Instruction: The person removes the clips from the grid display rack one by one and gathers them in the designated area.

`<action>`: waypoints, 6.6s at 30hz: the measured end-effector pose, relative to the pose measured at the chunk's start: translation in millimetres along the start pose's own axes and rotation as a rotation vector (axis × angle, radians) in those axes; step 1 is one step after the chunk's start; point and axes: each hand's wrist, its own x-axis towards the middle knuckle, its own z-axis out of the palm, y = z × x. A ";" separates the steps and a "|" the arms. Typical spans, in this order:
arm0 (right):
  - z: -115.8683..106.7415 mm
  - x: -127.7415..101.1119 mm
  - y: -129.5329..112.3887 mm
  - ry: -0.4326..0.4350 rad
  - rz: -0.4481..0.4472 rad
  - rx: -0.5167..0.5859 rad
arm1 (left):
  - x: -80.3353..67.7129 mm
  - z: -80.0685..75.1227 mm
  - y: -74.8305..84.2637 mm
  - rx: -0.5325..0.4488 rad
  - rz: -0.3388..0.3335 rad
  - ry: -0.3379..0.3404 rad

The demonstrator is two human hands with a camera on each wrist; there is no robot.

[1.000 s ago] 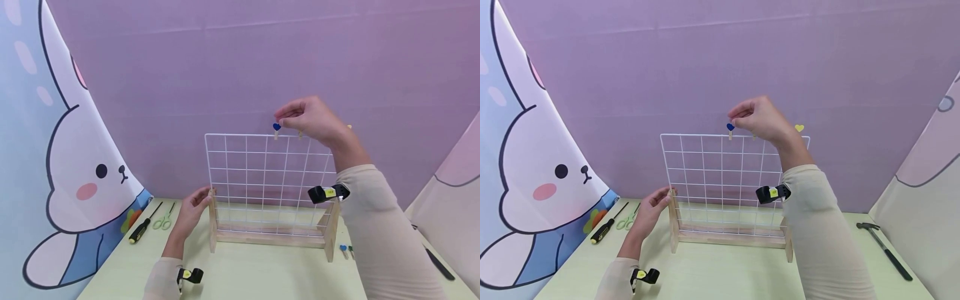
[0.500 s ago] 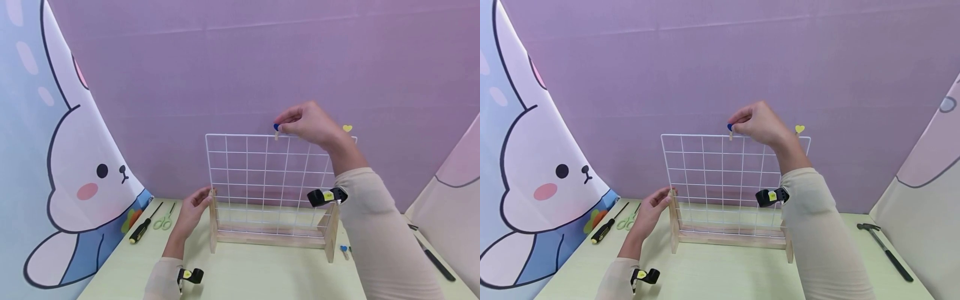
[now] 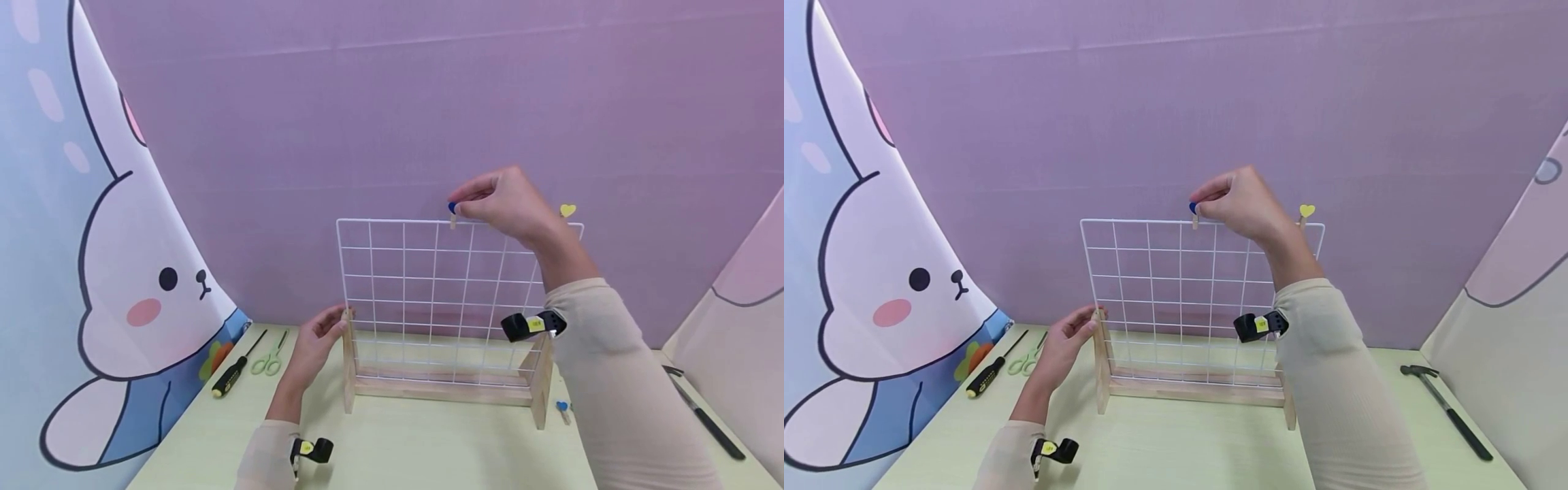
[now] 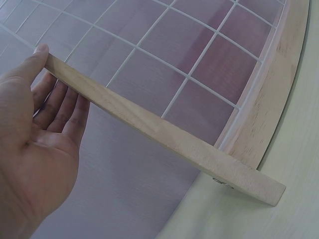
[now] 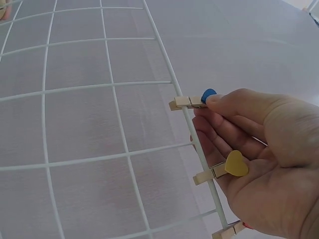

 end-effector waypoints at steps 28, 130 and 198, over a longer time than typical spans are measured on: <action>-10.8 -9.6 -12.1 0.097 -0.044 0.112 | -2.5 -4.1 1.9 0.009 -0.010 0.029; 31.5 -246.0 313.7 -0.233 0.212 0.066 | 0.7 -3.8 1.7 0.018 0.022 -0.005; -7.0 -225.3 287.5 -0.027 0.077 -0.118 | 0.6 -3.7 1.1 0.000 0.015 -0.016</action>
